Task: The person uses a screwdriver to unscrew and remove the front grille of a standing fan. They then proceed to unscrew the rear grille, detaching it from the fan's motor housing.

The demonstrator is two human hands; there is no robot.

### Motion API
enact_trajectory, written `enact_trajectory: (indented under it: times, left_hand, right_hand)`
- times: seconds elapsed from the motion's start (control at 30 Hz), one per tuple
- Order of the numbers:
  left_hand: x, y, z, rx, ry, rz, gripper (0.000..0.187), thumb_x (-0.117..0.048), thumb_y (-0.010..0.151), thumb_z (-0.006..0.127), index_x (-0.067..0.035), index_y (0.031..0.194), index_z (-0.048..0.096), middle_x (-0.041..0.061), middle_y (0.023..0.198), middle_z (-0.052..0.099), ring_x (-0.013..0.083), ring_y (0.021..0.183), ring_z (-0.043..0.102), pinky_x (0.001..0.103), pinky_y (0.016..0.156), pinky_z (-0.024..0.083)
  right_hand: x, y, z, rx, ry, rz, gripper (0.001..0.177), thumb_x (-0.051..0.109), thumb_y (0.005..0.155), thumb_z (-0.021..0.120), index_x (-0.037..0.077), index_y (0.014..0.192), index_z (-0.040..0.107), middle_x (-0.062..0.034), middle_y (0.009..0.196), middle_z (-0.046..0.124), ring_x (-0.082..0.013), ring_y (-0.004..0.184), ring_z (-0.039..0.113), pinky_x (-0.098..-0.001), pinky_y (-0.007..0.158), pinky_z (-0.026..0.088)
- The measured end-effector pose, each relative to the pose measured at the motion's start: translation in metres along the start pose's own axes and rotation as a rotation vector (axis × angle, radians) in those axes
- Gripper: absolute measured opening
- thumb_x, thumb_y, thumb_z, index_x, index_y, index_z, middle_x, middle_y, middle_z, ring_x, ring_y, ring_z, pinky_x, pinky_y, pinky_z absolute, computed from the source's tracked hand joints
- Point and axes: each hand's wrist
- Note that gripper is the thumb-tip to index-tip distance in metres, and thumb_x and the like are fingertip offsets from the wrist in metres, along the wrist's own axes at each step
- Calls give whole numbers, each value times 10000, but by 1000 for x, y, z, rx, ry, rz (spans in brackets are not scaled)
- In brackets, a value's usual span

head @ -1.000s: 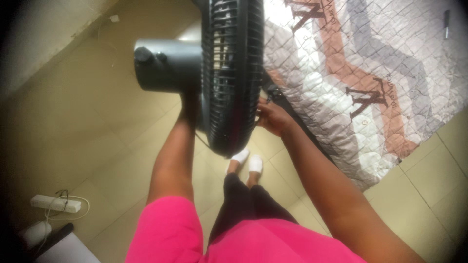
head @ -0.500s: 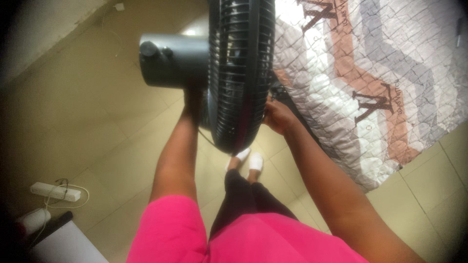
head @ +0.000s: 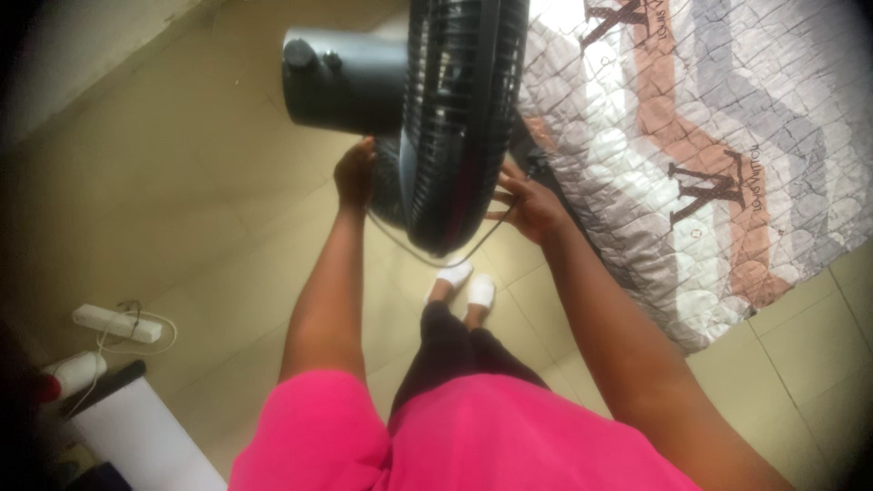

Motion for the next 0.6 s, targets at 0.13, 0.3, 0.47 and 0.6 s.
enact_trajectory:
  times: [0.13,0.3,0.47,0.6]
  left_hand:
    - [-15,-27,-25,206,-450,-541,155,-160,1047,638,-138,1144,757,27,1086,795,136,839,733,267,735,584]
    - [-61,-58,-72,152,-283,-564,172,-99,953,684,-160,1080,784,30,1047,798,158,880,762,312,782,617]
    - [-112,-82,-107,274,-190,-670,135,-132,962,700,-157,1062,788,26,1144,767,184,1013,729,343,926,566]
    - [-147,-112,-115,380,-202,-852,131,-165,931,727,-150,1052,774,11,1204,745,173,1109,692,348,1004,530]
  right_hand:
    - [-2,-19,-8,-24,-73,37,660,354,983,543,145,1575,339,-124,1479,540,-297,1247,585,-518,983,537]
    - [-14,-45,-31,-31,-145,64,593,420,1003,512,108,1505,469,-156,1371,622,-280,1178,631,-470,945,556]
    - [-35,-72,-71,-15,-83,94,479,459,1060,520,52,1276,653,-131,1032,730,-183,713,613,-325,608,492]
    - [-48,-95,-104,-43,-29,152,457,488,1040,534,71,1100,711,-102,836,728,-120,444,452,-257,417,356]
Point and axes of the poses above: each hand's wrist, its own y-axis towards the middle knuckle, its own z-axis out of the palm, x = y × z
